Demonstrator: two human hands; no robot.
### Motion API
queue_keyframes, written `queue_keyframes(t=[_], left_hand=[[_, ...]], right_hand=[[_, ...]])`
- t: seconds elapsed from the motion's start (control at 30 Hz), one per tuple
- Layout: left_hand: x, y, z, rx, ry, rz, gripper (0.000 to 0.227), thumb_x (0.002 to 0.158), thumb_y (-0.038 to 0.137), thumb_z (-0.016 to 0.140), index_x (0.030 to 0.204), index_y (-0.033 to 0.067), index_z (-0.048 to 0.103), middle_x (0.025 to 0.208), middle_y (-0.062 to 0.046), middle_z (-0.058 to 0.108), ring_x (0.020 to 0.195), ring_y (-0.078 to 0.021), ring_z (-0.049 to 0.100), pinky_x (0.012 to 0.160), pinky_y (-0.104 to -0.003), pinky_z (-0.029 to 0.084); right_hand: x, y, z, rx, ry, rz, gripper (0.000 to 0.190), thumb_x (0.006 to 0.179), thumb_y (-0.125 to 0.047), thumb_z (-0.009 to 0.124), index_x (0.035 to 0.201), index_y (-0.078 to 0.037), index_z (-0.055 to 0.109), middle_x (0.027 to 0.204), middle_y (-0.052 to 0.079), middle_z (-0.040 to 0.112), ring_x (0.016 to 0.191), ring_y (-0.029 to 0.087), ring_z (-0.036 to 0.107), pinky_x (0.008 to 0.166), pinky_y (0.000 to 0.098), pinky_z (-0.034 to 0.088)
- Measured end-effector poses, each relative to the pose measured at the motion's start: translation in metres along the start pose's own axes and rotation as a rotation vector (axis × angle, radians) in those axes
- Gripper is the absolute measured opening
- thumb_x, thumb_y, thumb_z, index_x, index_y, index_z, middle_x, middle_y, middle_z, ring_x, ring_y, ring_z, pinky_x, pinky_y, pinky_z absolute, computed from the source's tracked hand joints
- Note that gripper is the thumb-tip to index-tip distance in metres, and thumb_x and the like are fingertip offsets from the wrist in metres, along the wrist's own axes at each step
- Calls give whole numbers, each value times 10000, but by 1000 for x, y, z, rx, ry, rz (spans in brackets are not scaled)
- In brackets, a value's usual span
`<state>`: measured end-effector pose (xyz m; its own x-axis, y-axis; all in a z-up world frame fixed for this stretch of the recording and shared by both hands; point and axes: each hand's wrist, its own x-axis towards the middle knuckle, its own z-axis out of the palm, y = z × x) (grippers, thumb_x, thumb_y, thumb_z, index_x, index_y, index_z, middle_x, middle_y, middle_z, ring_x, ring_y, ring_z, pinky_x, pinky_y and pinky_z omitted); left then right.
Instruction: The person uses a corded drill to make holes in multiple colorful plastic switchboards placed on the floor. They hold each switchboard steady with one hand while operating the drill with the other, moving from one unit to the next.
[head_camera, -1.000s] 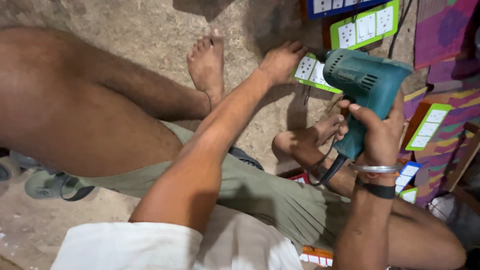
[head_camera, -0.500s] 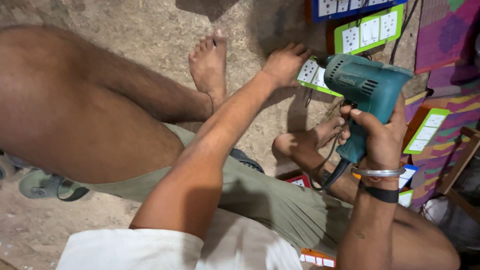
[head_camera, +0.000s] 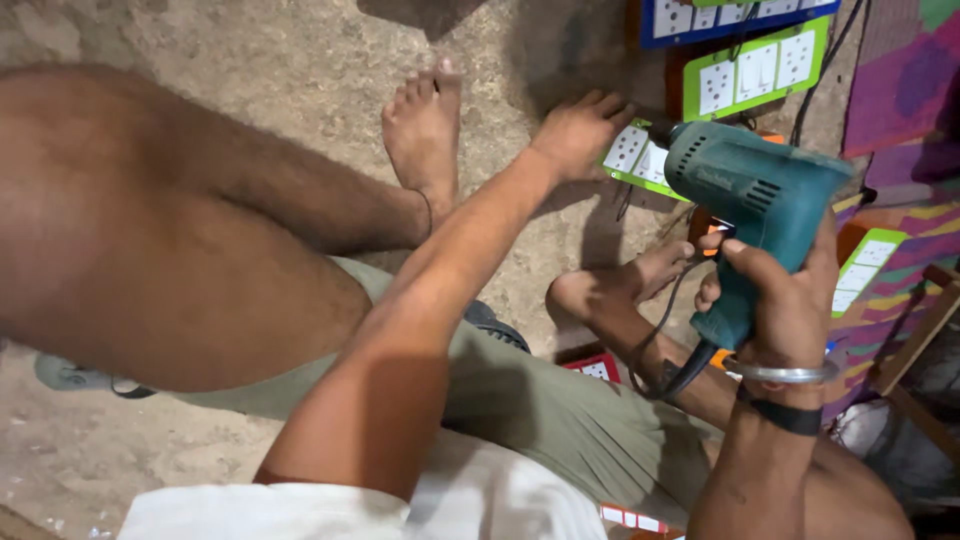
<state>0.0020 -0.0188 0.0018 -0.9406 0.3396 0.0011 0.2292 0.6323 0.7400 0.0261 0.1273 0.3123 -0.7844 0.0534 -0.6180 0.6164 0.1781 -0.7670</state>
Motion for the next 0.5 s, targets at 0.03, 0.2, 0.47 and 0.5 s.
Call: queue_keyframes(t=[0.03,0.2,0.47,0.5], left_hand=[[2,2,1,8,5,16,932,513,357,913,1342,72,598,1274,-86,608,1176,-319,592,917,-455,560],[1,6,-2,-12,-41,-13,886,596,371,914,1360,64,589,1267,-78,609,1186,-321,589,915,-467,555],[2,10,-6,-17,-48,-33,866,596,350,915,1348,61,594,1259,-89,612,1177,-319,594,917,-464,553],[2,9,-6,-11,-40,-29,873,581,350,917,1339,60,596,1254,-94,612,1168,-324,595,915,-464,551]], right_hand=[[-2,-1,-2,8,0,2,620,916,63,582,1507,-38,425,1037,157,692,622,210,620,524,324,543],[-2,6,-2,9,5,-24,642,905,59,595,1510,-52,409,1033,174,690,618,216,618,521,323,545],[3,5,-2,-80,6,-31,687,902,72,599,1551,-60,417,1040,149,668,661,206,636,517,322,548],[4,6,-3,-110,5,-46,686,905,81,608,1545,-60,407,1062,142,664,681,204,644,520,324,551]])
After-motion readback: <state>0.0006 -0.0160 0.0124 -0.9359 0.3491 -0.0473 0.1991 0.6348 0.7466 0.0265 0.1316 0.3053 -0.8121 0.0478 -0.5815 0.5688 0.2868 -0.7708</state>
